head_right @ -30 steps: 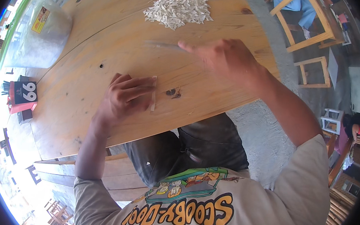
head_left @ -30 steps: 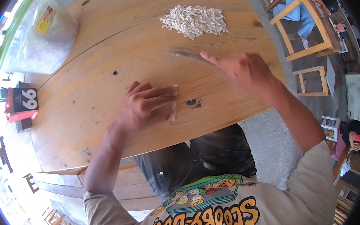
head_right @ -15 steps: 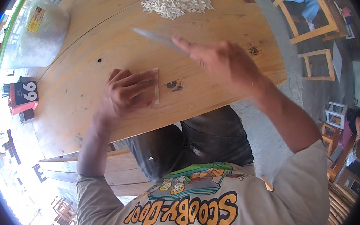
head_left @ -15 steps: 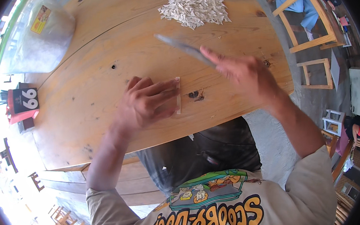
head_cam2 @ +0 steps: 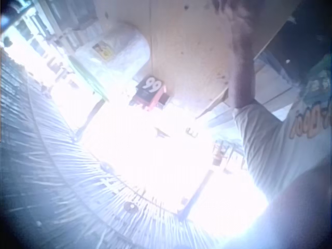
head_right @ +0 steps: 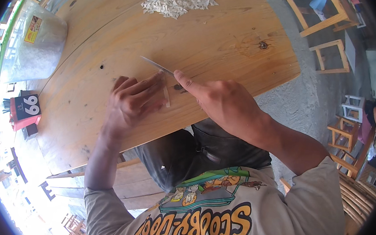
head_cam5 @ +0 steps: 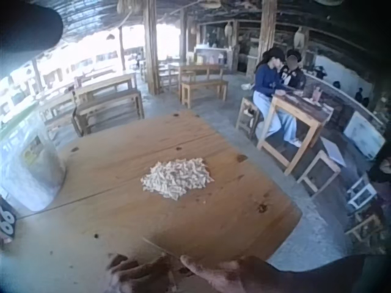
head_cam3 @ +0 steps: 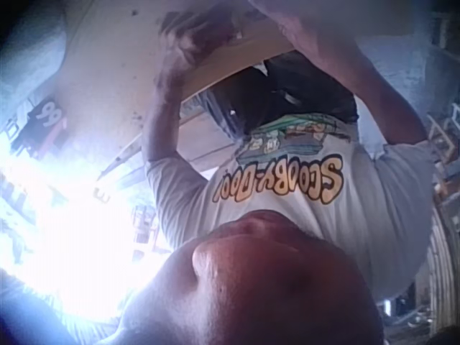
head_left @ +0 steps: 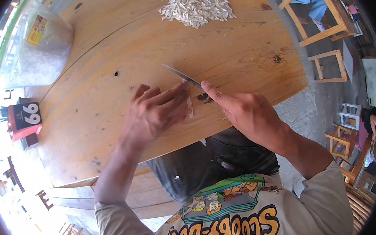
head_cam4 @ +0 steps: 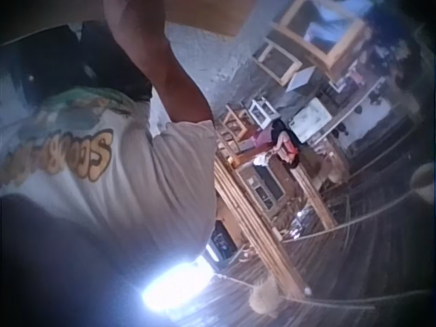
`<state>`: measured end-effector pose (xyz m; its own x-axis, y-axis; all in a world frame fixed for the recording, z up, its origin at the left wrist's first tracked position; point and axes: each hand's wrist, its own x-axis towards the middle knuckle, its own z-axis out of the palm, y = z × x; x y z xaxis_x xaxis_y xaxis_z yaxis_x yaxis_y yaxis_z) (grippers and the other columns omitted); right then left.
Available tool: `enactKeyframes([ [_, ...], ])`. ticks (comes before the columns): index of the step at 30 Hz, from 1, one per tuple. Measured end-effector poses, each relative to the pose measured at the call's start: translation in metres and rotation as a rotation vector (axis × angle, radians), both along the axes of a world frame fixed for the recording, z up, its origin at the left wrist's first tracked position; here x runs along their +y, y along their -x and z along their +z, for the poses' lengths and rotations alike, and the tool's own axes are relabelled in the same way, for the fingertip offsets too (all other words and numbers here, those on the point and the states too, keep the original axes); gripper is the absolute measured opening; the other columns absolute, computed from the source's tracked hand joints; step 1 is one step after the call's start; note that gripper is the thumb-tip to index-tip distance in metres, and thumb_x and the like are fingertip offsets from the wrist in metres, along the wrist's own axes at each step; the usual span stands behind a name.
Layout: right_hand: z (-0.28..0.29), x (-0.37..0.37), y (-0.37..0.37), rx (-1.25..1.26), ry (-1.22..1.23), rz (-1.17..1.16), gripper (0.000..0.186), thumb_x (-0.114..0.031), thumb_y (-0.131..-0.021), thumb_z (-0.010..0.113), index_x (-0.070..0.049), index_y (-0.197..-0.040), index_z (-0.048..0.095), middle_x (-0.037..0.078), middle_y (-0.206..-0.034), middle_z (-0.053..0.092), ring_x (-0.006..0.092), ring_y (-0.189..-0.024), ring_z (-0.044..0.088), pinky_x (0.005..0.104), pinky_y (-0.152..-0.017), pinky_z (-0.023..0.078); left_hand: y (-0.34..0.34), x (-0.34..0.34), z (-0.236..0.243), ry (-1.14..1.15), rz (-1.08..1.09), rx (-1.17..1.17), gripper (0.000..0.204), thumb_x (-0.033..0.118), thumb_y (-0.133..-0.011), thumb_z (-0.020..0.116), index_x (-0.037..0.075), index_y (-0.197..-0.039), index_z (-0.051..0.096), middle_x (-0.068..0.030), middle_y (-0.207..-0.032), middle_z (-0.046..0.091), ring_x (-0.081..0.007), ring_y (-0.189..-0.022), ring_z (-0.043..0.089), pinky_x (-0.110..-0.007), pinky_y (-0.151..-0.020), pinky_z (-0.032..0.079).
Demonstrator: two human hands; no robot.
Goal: The person uses a knife to carve a small piece of wood on a wooden table, creating wood shavings. They repeatedly scrape the wood and occasionally move the shavings to the side.
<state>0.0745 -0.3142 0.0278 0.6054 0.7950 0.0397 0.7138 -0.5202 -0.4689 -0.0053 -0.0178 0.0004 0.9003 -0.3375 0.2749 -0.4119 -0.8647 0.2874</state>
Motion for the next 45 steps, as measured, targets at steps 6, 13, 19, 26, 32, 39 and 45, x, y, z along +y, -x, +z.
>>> enactKeyframes([
  [6, 0.002, 0.001, 0.002, -0.003, -0.018, 0.007, 0.072, -0.002, -0.104, 0.074, -0.008, -0.174, 0.06, 0.017, -0.083, 0.076, 0.0355, -0.074, 0.08, 0.0483, -0.072, 0.068, 0.0, -0.001, 0.003, 0.045, 0.0, 0.017, 0.049, 0.039, -0.09, 0.097, 0.019, -0.134, 0.089, 0.0021, -0.149, 0.085, -0.0198, -0.091, 0.076, -0.039, -0.092, 0.056],
  [13, 0.006, -0.001, 0.004, 0.02, -0.01, 0.0, 0.073, -0.001, -0.103, 0.075, -0.008, -0.174, 0.06, 0.018, -0.085, 0.076, 0.0366, -0.075, 0.079, 0.0491, -0.074, 0.067, 0.001, -0.001, 0.002, 0.047, 0.006, 0.021, 0.048, 0.037, -0.091, 0.097, 0.019, -0.134, 0.089, 0.0017, -0.149, 0.085, -0.0201, -0.092, 0.077, -0.039, -0.093, 0.056],
  [19, 0.013, -0.005, 0.008, 0.056, 0.02, -0.02, 0.08, 0.007, -0.101, 0.076, -0.012, -0.177, 0.058, 0.022, -0.094, 0.078, 0.0419, -0.082, 0.08, 0.0538, -0.075, 0.065, 0.002, 0.0, 0.002, 0.081, 0.018, 0.07, 0.048, 0.039, -0.094, 0.095, 0.018, -0.137, 0.089, 0.0009, -0.151, 0.084, -0.0222, -0.096, 0.079, -0.041, -0.098, 0.055],
  [26, 0.018, -0.015, 0.009, 0.066, 0.04, -0.02, 0.078, 0.008, -0.103, 0.071, -0.012, -0.177, 0.058, 0.023, -0.099, 0.078, 0.0436, -0.09, 0.081, 0.054, -0.081, 0.066, 0.003, -0.003, 0.007, 0.128, 0.032, 0.12, 0.047, 0.037, -0.096, 0.094, 0.016, -0.138, 0.089, -0.0006, -0.151, 0.084, -0.0229, -0.111, 0.083, -0.042, -0.103, 0.053],
  [32, 0.016, -0.017, 0.006, -0.015, 0.027, 0.02, 0.08, 0.008, -0.103, 0.071, -0.014, -0.179, 0.055, 0.022, -0.1, 0.08, 0.0424, -0.088, 0.08, 0.0521, -0.082, 0.068, 0.0, -0.003, 0.005, 0.139, 0.022, 0.105, 0.043, 0.031, -0.097, 0.093, 0.015, -0.137, 0.088, -0.0015, -0.151, 0.084, -0.0213, -0.115, 0.084, -0.043, -0.103, 0.054],
  [39, 0.016, -0.021, -0.004, 0.064, 0.039, -0.045, 0.078, 0.003, -0.103, 0.076, -0.017, -0.177, 0.059, 0.023, -0.094, 0.079, 0.0423, -0.08, 0.079, 0.0526, -0.075, 0.065, 0.001, 0.003, -0.001, 0.131, -0.028, 0.047, 0.046, 0.024, -0.094, 0.093, 0.014, -0.139, 0.087, -0.0037, -0.151, 0.083, -0.0237, -0.117, 0.084, -0.044, -0.103, 0.055],
  [45, 0.012, -0.023, -0.007, 0.08, -0.008, -0.07, 0.076, 0.004, -0.105, 0.076, -0.02, -0.176, 0.061, 0.024, -0.093, 0.077, 0.044, -0.078, 0.077, 0.0527, -0.071, 0.062, 0.001, 0.007, 0.0, 0.146, -0.057, 0.061, 0.044, 0.022, -0.093, 0.092, 0.013, -0.136, 0.088, -0.0038, -0.154, 0.082, -0.025, -0.117, 0.083, -0.042, -0.104, 0.055],
])
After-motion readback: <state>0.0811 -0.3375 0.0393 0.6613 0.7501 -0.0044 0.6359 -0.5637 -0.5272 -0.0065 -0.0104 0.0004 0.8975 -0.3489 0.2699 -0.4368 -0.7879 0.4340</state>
